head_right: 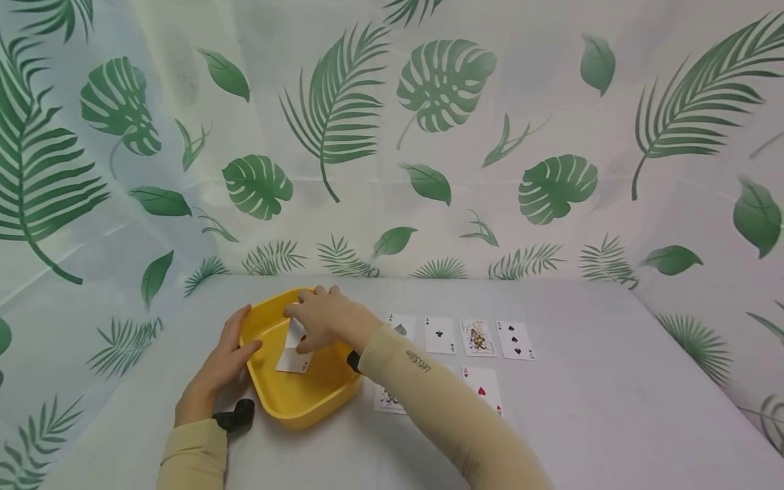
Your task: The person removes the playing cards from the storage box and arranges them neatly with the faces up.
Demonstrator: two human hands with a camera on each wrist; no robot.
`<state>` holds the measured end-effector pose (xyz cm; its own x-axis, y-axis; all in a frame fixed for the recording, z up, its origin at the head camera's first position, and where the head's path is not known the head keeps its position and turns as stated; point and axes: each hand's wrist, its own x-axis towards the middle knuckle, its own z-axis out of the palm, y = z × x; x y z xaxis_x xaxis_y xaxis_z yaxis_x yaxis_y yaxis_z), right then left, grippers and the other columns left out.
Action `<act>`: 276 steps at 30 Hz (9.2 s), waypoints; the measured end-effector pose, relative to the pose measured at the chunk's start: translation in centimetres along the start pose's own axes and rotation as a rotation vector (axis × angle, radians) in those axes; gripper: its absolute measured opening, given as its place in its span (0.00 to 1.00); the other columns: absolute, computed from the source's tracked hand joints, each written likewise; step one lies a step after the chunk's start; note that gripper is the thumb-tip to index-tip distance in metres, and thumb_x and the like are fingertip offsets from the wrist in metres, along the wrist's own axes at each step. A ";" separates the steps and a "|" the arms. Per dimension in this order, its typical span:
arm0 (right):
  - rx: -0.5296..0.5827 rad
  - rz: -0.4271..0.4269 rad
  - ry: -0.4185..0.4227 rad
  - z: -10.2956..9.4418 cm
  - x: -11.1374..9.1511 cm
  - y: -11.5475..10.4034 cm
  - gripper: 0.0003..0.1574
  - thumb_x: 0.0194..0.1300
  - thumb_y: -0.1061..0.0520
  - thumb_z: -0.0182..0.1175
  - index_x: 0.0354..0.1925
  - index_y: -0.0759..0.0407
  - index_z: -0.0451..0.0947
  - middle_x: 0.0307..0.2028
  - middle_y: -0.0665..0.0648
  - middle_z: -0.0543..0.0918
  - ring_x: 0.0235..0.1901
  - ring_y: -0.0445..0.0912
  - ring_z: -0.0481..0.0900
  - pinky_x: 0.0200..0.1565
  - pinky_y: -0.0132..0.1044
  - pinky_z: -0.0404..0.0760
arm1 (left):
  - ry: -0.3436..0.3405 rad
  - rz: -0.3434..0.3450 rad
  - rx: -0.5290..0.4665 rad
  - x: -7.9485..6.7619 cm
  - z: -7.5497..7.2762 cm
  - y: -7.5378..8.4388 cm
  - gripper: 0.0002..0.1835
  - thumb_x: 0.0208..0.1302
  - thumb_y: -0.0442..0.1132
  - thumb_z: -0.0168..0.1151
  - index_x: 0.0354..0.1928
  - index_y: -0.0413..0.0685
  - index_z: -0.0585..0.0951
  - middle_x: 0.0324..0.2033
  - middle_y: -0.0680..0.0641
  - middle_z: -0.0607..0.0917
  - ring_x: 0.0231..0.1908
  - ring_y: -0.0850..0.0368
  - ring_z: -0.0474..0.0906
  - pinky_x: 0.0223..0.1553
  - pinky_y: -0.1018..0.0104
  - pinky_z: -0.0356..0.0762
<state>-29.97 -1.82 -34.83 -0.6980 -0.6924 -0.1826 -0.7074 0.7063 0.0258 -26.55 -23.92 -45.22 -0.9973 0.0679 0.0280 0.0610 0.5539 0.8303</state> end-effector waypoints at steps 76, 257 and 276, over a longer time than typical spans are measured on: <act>0.396 0.318 0.125 13.1 -29.3 16.1 0.39 0.48 0.49 0.78 0.60 0.43 0.78 0.65 0.60 0.73 0.65 0.66 0.68 0.51 0.71 0.67 | 0.000 0.025 0.000 0.2 -0.2 0.1 0.43 0.70 0.35 0.49 0.80 0.41 0.40 0.78 0.36 0.39 0.76 0.37 0.41 0.73 0.40 0.42; 0.211 -0.038 0.314 6.4 -17.8 5.4 0.38 0.59 0.51 0.64 0.68 0.48 0.71 0.68 0.64 0.71 0.67 0.61 0.66 0.62 0.63 0.63 | -0.017 0.039 -0.069 0.3 -0.4 -0.6 0.43 0.71 0.36 0.51 0.80 0.43 0.41 0.79 0.38 0.39 0.75 0.40 0.44 0.73 0.41 0.45; 0.149 -0.189 0.203 10.8 -20.0 1.2 0.34 0.59 0.47 0.66 0.64 0.39 0.70 0.66 0.56 0.72 0.61 0.55 0.71 0.58 0.57 0.72 | -0.021 0.024 -0.064 0.1 -0.5 -0.1 0.43 0.70 0.36 0.51 0.80 0.43 0.40 0.78 0.38 0.38 0.75 0.39 0.43 0.73 0.41 0.43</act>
<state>-15.62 14.43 -41.76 -0.5739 -0.8184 0.0300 -0.8134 0.5653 -0.1370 -26.69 -24.37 -45.05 -0.9945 0.0982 0.0377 0.0818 0.4974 0.8636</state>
